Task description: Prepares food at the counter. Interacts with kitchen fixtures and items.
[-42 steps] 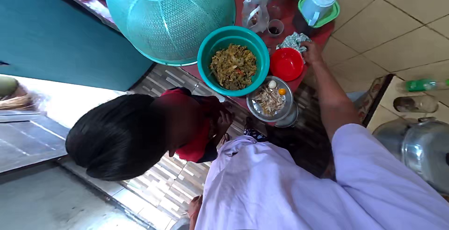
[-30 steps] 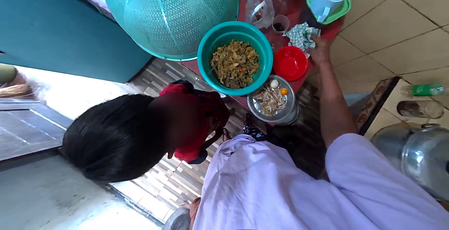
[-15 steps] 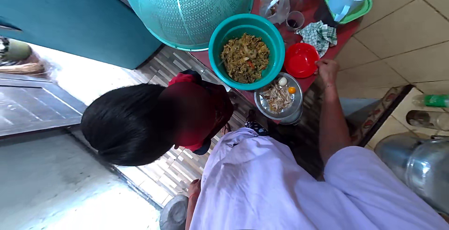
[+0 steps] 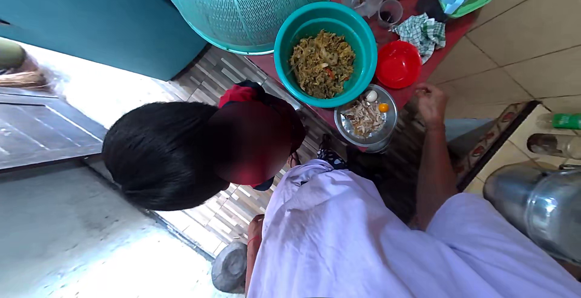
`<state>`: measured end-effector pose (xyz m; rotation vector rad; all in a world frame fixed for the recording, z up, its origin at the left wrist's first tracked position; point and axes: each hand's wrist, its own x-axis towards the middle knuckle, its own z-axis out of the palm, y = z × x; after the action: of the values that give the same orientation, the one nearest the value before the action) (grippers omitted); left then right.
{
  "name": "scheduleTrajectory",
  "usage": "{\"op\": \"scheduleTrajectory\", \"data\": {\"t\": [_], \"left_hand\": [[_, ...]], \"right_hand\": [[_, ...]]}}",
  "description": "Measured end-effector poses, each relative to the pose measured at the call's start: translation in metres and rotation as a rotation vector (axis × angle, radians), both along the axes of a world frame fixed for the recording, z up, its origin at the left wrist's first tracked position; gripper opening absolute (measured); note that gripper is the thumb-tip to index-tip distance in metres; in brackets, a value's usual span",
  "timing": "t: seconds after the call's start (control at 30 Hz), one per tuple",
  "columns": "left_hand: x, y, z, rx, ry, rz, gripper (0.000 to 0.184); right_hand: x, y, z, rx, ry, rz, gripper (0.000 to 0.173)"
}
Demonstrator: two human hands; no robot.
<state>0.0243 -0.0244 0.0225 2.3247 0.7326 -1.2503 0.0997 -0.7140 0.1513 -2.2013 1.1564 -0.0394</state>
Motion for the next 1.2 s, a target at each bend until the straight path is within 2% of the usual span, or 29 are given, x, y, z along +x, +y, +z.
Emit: {"op": "scheduleTrajectory", "data": {"t": [0.1,0.2,0.27,0.4,0.43,0.53,0.63,0.97,1.07,1.2], "left_hand": [[0.031,-0.015,0.016,-0.026,-0.030,-0.033,0.034],[0.051,-0.007,0.003,-0.072,-0.022,-0.083,0.035],[0.073,-0.009,0.008,-0.100,0.082,-0.127,0.037],[0.074,0.005,-0.014,-0.123,-0.065,-0.184,0.035],[0.078,0.004,-0.010,-0.129,-0.068,-0.192,0.035],[0.097,-0.025,0.039,-0.129,-0.041,-0.223,0.034],[0.107,-0.043,0.066,-0.129,-0.050,-0.233,0.033],[0.110,-0.038,0.064,-0.159,-0.081,-0.295,0.035],[0.115,-0.053,0.077,-0.171,-0.004,-0.374,0.036],[0.124,-0.077,0.097,-0.214,0.068,-0.472,0.037]], "right_hand": [[-0.030,0.040,0.008,0.095,0.049,0.020,0.033],[-0.049,0.064,-0.001,0.197,0.033,0.014,0.034],[-0.056,0.076,-0.012,0.271,0.039,-0.024,0.036],[-0.052,0.094,-0.016,0.345,0.084,-0.147,0.036],[-0.047,0.096,-0.014,0.345,0.066,-0.163,0.036],[-0.041,0.098,-0.014,0.302,0.029,-0.200,0.033],[-0.035,0.089,-0.018,0.241,0.018,-0.238,0.032],[-0.042,0.081,-0.025,0.202,-0.023,-0.224,0.032],[-0.060,0.091,-0.009,0.159,-0.002,-0.159,0.040],[-0.078,0.072,-0.004,0.021,-0.020,-0.141,0.037]]}}
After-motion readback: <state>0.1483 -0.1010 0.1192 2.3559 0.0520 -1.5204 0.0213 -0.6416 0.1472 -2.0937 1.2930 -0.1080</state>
